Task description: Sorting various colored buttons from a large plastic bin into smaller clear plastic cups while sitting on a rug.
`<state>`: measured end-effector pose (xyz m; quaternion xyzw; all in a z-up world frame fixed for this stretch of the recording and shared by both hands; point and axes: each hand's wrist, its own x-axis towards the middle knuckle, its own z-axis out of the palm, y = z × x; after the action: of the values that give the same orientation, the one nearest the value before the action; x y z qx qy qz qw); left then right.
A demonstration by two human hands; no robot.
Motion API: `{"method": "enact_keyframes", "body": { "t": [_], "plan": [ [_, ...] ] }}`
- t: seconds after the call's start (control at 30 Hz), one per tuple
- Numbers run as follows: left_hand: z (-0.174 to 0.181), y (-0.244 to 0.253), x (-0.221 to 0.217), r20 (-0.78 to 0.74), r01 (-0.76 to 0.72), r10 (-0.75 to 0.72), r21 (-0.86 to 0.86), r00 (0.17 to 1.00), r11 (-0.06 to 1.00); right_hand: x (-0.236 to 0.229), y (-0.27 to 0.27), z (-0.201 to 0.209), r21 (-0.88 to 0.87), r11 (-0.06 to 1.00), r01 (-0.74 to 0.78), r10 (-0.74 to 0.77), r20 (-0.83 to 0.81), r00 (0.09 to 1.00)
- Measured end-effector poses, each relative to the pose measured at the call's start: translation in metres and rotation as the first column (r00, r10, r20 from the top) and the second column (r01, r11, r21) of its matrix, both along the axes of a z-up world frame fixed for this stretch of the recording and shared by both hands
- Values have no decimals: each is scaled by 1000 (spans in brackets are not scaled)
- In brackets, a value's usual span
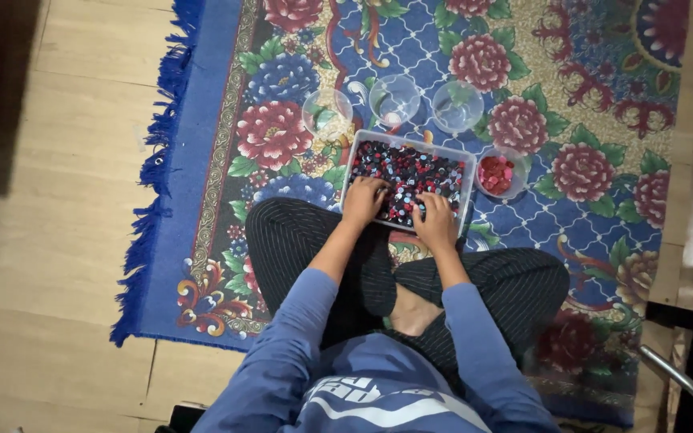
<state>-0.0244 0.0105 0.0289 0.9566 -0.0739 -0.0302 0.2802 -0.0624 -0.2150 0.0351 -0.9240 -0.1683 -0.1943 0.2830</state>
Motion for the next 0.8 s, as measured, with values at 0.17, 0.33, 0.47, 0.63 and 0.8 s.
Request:
{"method": "enact_keyframes", "body": {
  "t": [0.17, 0.33, 0.47, 0.63, 0.8],
  "plan": [
    [18, 1, -4, -12, -51, 50, -45, 999, 998, 3, 2, 1, -4, 1000, 31, -31, 4, 1000],
    [8, 1, -3, -6, -53, 53, -17, 999, 998, 6, 4, 5, -80, 991, 106, -108, -15, 994],
    [7, -2, -3, -20, -57, 57, 5, 998, 998, 7, 7, 10, -122, 977, 173, -175, -4, 985],
    [17, -1, -7, -33, -60, 60, -7, 998, 998, 9, 7, 11, -141, 968, 210, -206, 39, 978],
    [19, -2, -6, 14, -64, 65, -10, 998, 998, 11, 4, 11, -126, 969, 212, -210, 27, 977]
  ]
}}
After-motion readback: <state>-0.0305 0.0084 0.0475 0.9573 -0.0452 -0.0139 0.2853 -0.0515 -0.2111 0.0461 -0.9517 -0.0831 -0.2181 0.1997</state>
